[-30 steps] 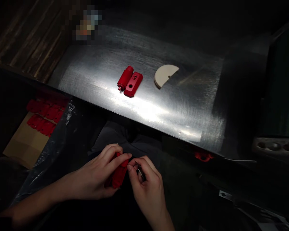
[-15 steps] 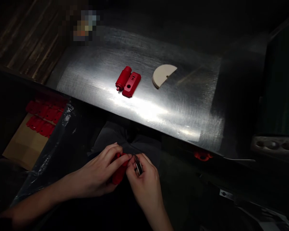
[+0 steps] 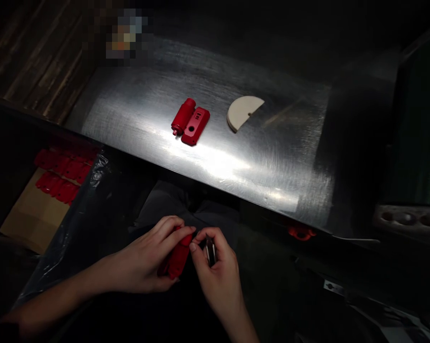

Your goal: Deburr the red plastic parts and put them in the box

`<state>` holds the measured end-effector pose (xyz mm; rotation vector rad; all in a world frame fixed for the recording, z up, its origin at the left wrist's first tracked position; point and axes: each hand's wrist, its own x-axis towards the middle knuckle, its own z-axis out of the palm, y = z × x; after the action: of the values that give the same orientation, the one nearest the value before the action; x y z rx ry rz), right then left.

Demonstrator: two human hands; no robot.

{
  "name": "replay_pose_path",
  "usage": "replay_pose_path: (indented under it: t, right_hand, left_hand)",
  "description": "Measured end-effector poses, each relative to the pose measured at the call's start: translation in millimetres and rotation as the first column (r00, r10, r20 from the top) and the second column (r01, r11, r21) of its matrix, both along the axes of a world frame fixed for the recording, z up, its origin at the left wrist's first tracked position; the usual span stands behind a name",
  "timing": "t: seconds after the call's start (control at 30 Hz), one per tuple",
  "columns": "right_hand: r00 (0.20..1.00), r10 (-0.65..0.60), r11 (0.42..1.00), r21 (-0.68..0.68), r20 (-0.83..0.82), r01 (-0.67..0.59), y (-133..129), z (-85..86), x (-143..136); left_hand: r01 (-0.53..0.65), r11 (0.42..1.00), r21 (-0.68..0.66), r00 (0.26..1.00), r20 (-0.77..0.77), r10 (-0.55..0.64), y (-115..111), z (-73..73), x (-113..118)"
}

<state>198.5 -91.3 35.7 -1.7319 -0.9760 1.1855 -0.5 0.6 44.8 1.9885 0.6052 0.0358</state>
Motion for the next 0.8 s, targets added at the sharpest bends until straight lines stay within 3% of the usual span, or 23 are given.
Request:
replay_pose_path:
  t: [0.3, 0.57, 0.8]
  right_hand:
    - [0.997, 0.059, 0.994, 0.096, -0.056, -0.053, -2, -8.1, -1]
    - [0.987, 0.157, 0.977, 0.142, 0.020, -0.158, -2, -9.2, 1]
    - [0.979, 0.204, 0.968, 0.157, -0.027, -0.197, 1, -11.0, -1]
  left_hand:
    - [-0.071, 0.970, -0.232, 0.997, -0.025, 0.067, 9, 12.7, 1]
    - [-0.062, 0.964, -0.258, 0.998, -0.020, 0.058, 7, 6.6, -1]
    - [-0.052, 0.967, -0.251, 0.999, -0.018, 0.050, 9, 4.7, 0]
